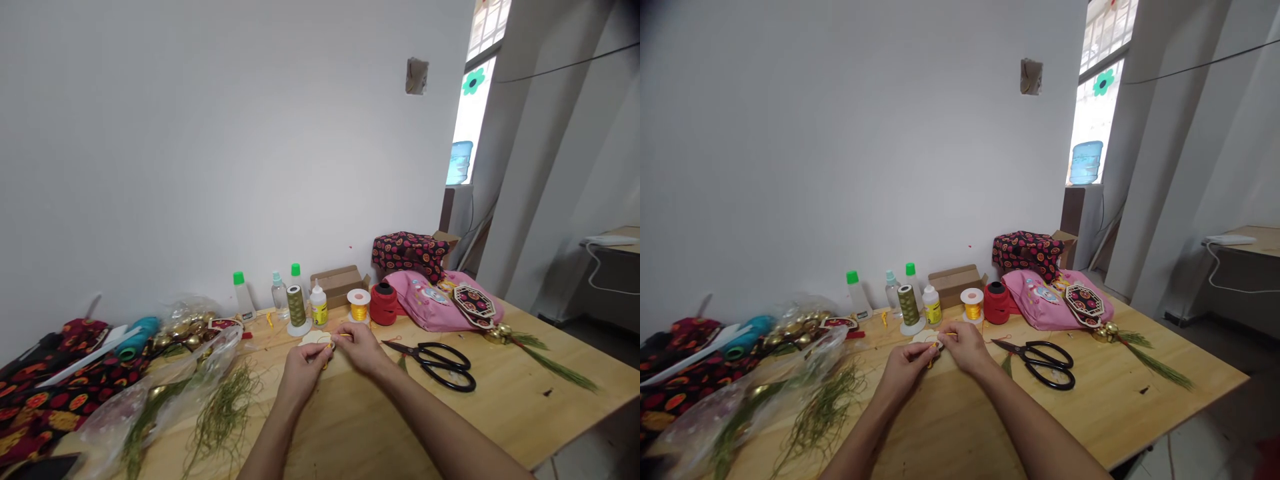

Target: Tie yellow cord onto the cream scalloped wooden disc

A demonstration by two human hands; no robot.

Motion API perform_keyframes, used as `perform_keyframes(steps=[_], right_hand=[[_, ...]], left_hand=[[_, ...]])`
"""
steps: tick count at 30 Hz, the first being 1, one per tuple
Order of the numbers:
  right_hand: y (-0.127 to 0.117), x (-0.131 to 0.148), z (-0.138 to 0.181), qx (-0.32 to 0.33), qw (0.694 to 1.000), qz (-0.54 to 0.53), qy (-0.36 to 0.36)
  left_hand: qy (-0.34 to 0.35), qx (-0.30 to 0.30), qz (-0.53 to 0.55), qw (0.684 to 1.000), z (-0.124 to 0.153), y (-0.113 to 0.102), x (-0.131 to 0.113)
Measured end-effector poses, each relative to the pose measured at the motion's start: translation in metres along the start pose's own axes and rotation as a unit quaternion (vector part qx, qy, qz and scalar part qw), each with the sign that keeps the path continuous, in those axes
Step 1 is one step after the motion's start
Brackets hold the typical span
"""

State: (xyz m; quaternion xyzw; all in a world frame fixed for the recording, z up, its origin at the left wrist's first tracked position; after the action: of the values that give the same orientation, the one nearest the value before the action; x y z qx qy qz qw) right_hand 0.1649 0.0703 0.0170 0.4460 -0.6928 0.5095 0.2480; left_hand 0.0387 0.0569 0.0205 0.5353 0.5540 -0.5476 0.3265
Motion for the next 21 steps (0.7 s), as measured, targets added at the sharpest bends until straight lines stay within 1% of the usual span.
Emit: perform_keyframes(steps=[2, 5, 9, 12, 15, 18, 21], right_hand=[[-0.002, 0.001, 0.000, -0.002, 0.999, 0.039, -0.007], [-0.002, 0.003, 0.002, 0.003, 0.998, 0.066, -0.008], [-0.001, 0.009, 0.004, 0.014, 0.995, 0.095, -0.008], [-0.004, 0.019, 0.007, 0.014, 0.992, 0.124, -0.034], [-0.008, 0.030, 0.010, -0.001, 0.984, 0.170, -0.056], [-0.011, 0.034, 0.011, -0.023, 0.976, 0.209, -0.054], [-0.011, 0.031, 0.010, -0.039, 0.978, 0.196, -0.055]], left_hand=[[0.016, 0.010, 0.003, 1.000, 0.001, 0.001, -0.003], [0.024, 0.007, -0.002, 1.000, 0.001, 0.000, -0.004], [0.015, -0.013, -0.022, 1.000, 0.001, -0.002, -0.002], [0.003, -0.035, -0.041, 0.999, 0.002, -0.005, 0.002], [-0.001, -0.041, -0.052, 0.998, 0.001, -0.005, 0.004], [-0.004, -0.044, -0.061, 0.997, 0.000, -0.004, 0.004], [-0.003, -0.044, -0.061, 0.997, 0.000, -0.003, 0.002]])
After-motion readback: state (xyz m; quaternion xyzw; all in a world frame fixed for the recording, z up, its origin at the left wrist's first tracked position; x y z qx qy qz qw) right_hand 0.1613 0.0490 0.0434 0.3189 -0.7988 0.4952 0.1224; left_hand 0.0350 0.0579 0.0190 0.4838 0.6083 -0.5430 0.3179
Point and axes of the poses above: each hand's wrist, its own z-axis away from the middle knuckle, its own y-axis out of the palm, x = y × z, the point moved 5 cm from there along -z, towards the middle knuckle
